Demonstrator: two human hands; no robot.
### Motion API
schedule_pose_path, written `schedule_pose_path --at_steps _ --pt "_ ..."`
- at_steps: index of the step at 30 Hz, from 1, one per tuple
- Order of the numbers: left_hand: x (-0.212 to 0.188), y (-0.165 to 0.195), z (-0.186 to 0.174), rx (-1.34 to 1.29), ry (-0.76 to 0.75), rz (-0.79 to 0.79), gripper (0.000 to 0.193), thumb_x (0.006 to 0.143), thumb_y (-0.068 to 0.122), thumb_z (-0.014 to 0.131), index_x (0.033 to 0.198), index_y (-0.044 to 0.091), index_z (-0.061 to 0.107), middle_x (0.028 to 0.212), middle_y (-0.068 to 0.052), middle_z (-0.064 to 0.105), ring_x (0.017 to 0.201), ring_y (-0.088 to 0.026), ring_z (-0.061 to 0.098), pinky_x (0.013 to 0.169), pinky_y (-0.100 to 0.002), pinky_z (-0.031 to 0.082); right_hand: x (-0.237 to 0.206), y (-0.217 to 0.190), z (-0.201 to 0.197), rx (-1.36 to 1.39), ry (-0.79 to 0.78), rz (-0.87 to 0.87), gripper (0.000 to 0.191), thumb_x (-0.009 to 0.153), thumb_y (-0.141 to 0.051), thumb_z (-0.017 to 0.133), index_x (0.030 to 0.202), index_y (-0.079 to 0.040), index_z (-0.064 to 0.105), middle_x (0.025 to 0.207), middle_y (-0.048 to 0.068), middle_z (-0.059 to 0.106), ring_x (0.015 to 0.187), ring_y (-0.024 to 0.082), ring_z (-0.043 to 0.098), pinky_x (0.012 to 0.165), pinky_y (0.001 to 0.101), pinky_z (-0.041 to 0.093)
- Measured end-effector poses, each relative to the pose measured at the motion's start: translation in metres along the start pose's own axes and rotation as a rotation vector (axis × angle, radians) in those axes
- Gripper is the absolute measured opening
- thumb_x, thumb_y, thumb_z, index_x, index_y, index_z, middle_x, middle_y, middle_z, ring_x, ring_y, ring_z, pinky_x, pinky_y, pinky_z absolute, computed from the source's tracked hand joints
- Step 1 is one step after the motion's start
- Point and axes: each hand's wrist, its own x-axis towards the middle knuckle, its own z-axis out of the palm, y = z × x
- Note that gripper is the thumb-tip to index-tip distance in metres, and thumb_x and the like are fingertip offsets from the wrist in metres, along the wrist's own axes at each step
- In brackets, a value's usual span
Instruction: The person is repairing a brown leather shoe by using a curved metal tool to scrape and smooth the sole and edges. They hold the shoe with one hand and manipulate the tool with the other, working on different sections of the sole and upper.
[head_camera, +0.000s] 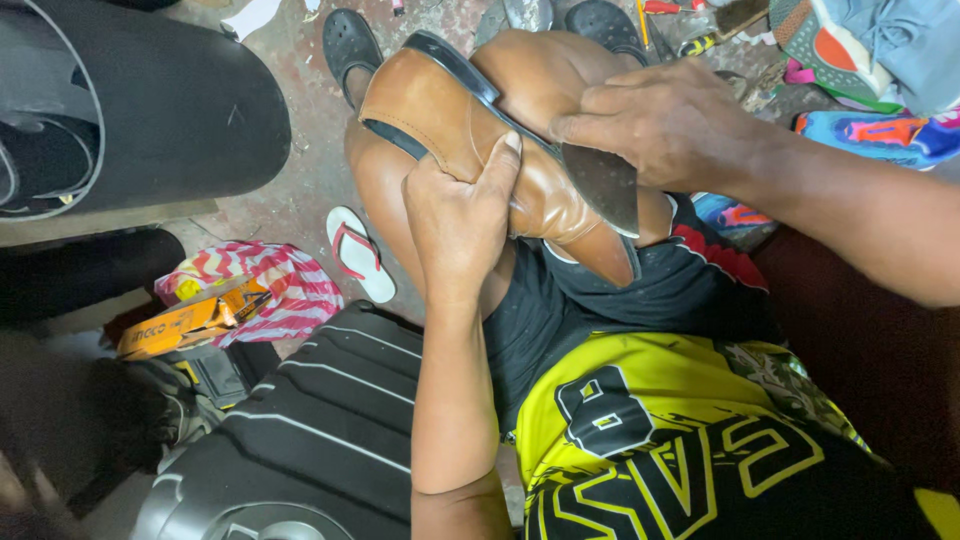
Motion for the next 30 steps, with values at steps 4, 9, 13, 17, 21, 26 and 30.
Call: schedule_pose_path --at_steps 4,9,13,17,21,26,30 --pt "-0.001 -0.001 -0.002 0.003 -0.010 0.021 0.018 0.091 0.016 0.074 0.096 -0.001 0.076 0.088 -0.010 0.080 0.081 -0.017 0.078 0.075 -0.031 0.060 0.002 0.000 0.004 -0.037 -0.009 -0.009 0.046 0.079 -0.015 0.070 0.125 -0.018 0.072 0.088 0.001 0.062 0.091 0.024 0.070 0.065 0.0383 0.053" --pt "-0.004 -0.001 -0.002 0.021 -0.003 0.013 0.019 0.090 0.017 0.074 0.096 -0.001 0.076 0.087 -0.010 0.080 0.080 -0.017 0.078 0.074 -0.031 0.060 0.008 -0.001 0.004 -0.022 -0.011 0.003 0.044 0.081 -0.015 0.071 0.124 -0.017 0.072 0.091 0.001 0.064 0.091 0.024 0.071 0.066 0.0392 0.054" --pt "-0.004 0.000 -0.002 0.022 -0.007 0.018 0.020 0.090 0.018 0.074 0.096 0.000 0.076 0.087 -0.010 0.080 0.080 -0.018 0.078 0.075 -0.032 0.060 0.013 0.000 -0.004 0.034 -0.054 0.071 0.040 0.075 -0.017 0.075 0.116 -0.016 0.073 0.092 0.004 0.069 0.089 0.029 0.072 0.064 0.0442 0.053" --pt "-0.003 -0.001 -0.005 0.022 -0.001 0.020 0.020 0.090 0.019 0.074 0.096 0.000 0.076 0.088 -0.010 0.080 0.081 -0.018 0.079 0.076 -0.032 0.060 0.007 0.006 -0.015 0.249 0.101 0.025 0.042 0.077 -0.013 0.075 0.118 -0.007 0.068 0.111 0.012 0.070 0.099 0.032 0.071 0.081 0.0431 0.058" --pt "-0.002 -0.001 -0.005 0.037 -0.016 0.023 0.021 0.089 0.019 0.075 0.096 0.000 0.076 0.088 -0.010 0.080 0.082 -0.019 0.079 0.076 -0.032 0.060 -0.007 -0.002 -0.015 0.222 0.031 0.019 0.042 0.077 -0.009 0.074 0.119 -0.010 0.069 0.110 0.007 0.070 0.102 0.030 0.071 0.084 0.0408 0.057" --pt "-0.006 0.004 0.000 0.055 0.004 0.028 0.020 0.090 0.019 0.074 0.095 0.000 0.076 0.086 -0.010 0.080 0.079 -0.018 0.079 0.075 -0.032 0.060 -0.007 -0.010 -0.017 0.092 -0.029 -0.027 0.048 0.067 -0.024 0.078 0.113 -0.012 0.071 0.087 0.004 0.061 0.084 0.027 0.069 0.068 0.0395 0.055" --pt "-0.008 0.007 0.001 0.048 0.010 0.017 0.020 0.090 0.019 0.074 0.095 -0.001 0.076 0.085 -0.011 0.080 0.078 -0.019 0.078 0.073 -0.032 0.060 -0.002 -0.011 -0.021 0.025 -0.034 -0.016 0.045 0.070 -0.029 0.078 0.113 -0.016 0.072 0.084 0.002 0.058 0.084 0.024 0.069 0.064 0.0380 0.053"
